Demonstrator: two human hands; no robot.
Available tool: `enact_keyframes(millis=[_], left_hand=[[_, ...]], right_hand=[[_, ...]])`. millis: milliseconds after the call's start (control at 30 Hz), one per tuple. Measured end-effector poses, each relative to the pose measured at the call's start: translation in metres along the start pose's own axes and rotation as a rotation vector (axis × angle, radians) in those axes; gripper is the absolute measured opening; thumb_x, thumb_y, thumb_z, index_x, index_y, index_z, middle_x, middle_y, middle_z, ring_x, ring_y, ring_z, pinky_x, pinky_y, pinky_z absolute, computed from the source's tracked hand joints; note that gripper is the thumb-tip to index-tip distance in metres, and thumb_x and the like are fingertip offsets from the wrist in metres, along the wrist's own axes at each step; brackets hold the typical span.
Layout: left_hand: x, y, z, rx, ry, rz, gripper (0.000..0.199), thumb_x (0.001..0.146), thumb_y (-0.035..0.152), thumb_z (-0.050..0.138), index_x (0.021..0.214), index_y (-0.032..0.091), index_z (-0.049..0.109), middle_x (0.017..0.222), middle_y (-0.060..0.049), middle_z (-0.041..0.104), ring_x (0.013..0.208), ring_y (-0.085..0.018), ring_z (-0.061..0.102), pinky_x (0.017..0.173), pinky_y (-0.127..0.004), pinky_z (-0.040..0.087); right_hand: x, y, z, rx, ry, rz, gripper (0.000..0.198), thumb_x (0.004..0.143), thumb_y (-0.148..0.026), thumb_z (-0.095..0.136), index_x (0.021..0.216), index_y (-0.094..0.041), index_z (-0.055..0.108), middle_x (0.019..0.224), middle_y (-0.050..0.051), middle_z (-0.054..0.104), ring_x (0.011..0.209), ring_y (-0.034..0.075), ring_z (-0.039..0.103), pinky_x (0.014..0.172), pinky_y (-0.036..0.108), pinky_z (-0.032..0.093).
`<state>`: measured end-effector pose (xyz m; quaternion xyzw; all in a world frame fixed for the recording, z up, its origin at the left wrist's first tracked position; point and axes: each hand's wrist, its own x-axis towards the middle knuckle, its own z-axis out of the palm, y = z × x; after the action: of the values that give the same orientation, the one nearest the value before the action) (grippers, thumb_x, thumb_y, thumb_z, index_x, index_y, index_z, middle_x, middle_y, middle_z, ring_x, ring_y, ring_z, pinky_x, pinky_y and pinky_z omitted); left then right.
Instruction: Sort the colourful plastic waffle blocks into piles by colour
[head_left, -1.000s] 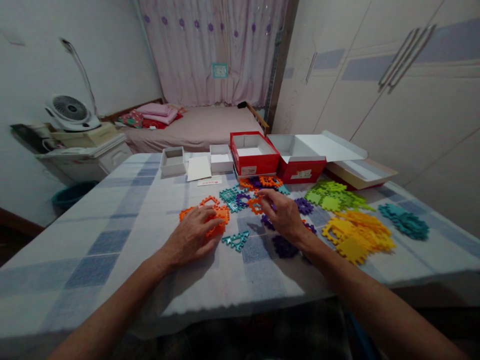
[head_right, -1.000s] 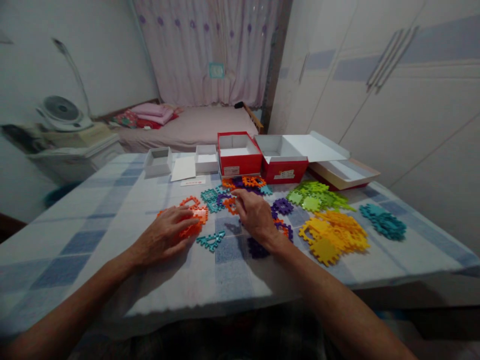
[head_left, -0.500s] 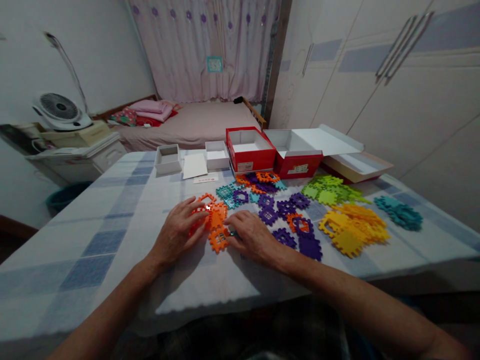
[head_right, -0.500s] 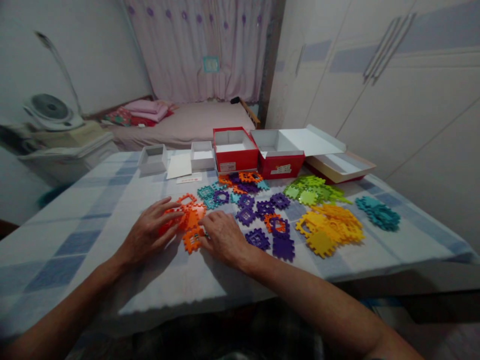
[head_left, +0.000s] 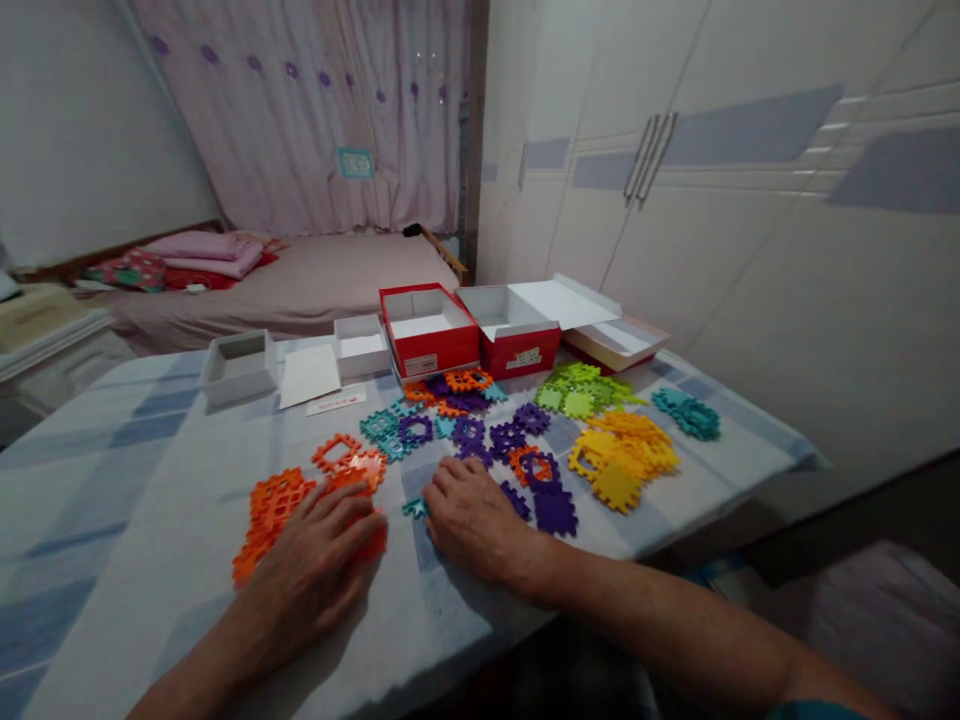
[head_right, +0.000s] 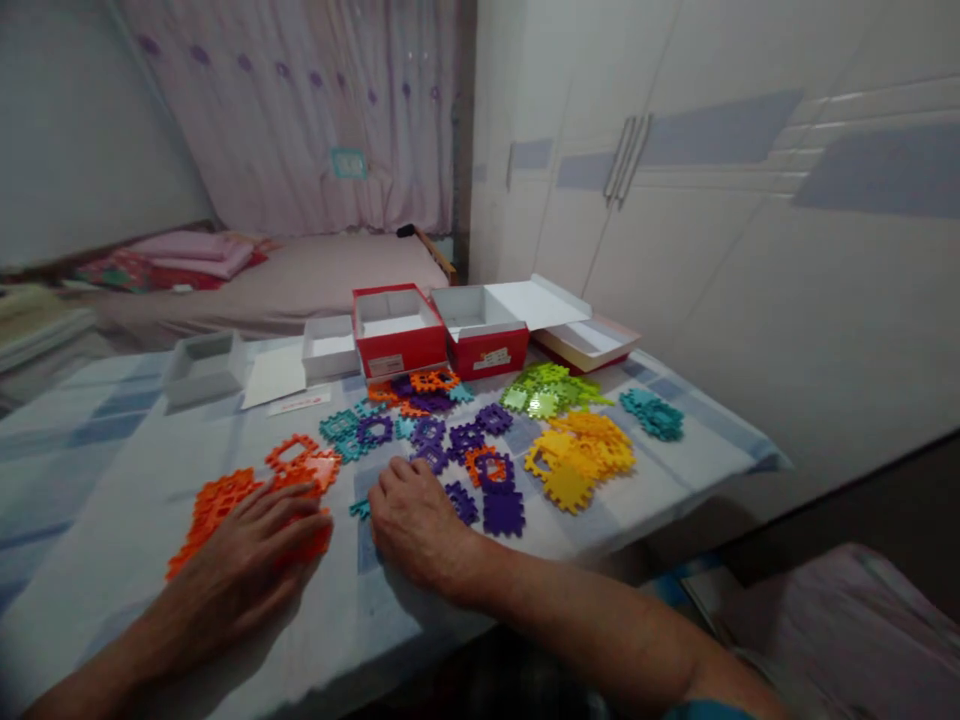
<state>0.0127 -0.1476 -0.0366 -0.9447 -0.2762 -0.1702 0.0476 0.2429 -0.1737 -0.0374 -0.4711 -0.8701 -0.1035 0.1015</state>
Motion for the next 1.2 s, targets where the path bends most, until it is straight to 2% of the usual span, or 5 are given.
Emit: enact_keyframes(millis=[267, 500, 700, 867, 1200], left_hand=[[0.029, -0.012, -0.001, -0.017, 0.058, -0.010, 0.017, 0.086, 0.028, 0.051, 0.095, 0.022, 0.065, 0.103, -0.006, 0.066, 0.104, -0.024, 0.057, 0.094, -0.044, 0.044], [0.072, -0.047, 0.012, 0.012, 0.177, -0.216, 0.025, 0.087, 0.029, 0.049, 0.096, 0.014, 0.067, 0.102, -0.012, 0.066, 0.098, -0.027, 0.060, 0.091, -0.044, 0.048], [0.057, -0.062, 0.024, 0.117, 0.309, -0.190, 0.024, 0.088, 0.024, 0.048, 0.095, 0.012, 0.067, 0.100, -0.012, 0.068, 0.101, -0.028, 0.059, 0.091, -0.046, 0.048], [0.049, -0.064, 0.030, 0.078, 0.287, -0.196, 0.022, 0.087, 0.023, 0.048, 0.095, 0.014, 0.067, 0.101, -0.010, 0.068, 0.103, -0.027, 0.059, 0.092, -0.047, 0.048], [0.049, -0.064, 0.026, 0.002, 0.322, -0.260, 0.024, 0.088, 0.026, 0.046, 0.092, 0.016, 0.068, 0.101, -0.010, 0.067, 0.100, -0.024, 0.060, 0.091, -0.043, 0.050]], right_hand=[[-0.003, 0.022, -0.010, 0.108, 0.008, 0.066, 0.016, 0.086, -0.026, 0.055, 0.096, -0.014, 0.060, 0.104, 0.009, 0.060, 0.106, 0.024, 0.047, 0.088, 0.037, 0.038], [0.038, 0.094, -0.022, 0.188, 0.050, 0.464, 0.038, 0.088, -0.032, 0.051, 0.122, -0.015, 0.053, 0.122, 0.013, 0.056, 0.114, 0.023, 0.049, 0.094, 0.036, 0.038], [0.078, 0.128, -0.001, 0.170, -0.061, 0.538, 0.054, 0.088, -0.042, 0.049, 0.135, -0.016, 0.043, 0.133, 0.014, 0.051, 0.120, 0.028, 0.047, 0.093, 0.041, 0.039], [0.086, 0.130, 0.018, 0.067, -0.087, 0.565, 0.039, 0.091, -0.031, 0.042, 0.129, -0.023, 0.050, 0.125, 0.010, 0.057, 0.110, 0.026, 0.054, 0.088, 0.040, 0.040], [0.067, 0.148, 0.009, 0.147, 0.100, 0.590, 0.032, 0.092, -0.023, 0.041, 0.112, -0.020, 0.065, 0.108, 0.007, 0.066, 0.100, 0.018, 0.060, 0.089, 0.028, 0.042]])
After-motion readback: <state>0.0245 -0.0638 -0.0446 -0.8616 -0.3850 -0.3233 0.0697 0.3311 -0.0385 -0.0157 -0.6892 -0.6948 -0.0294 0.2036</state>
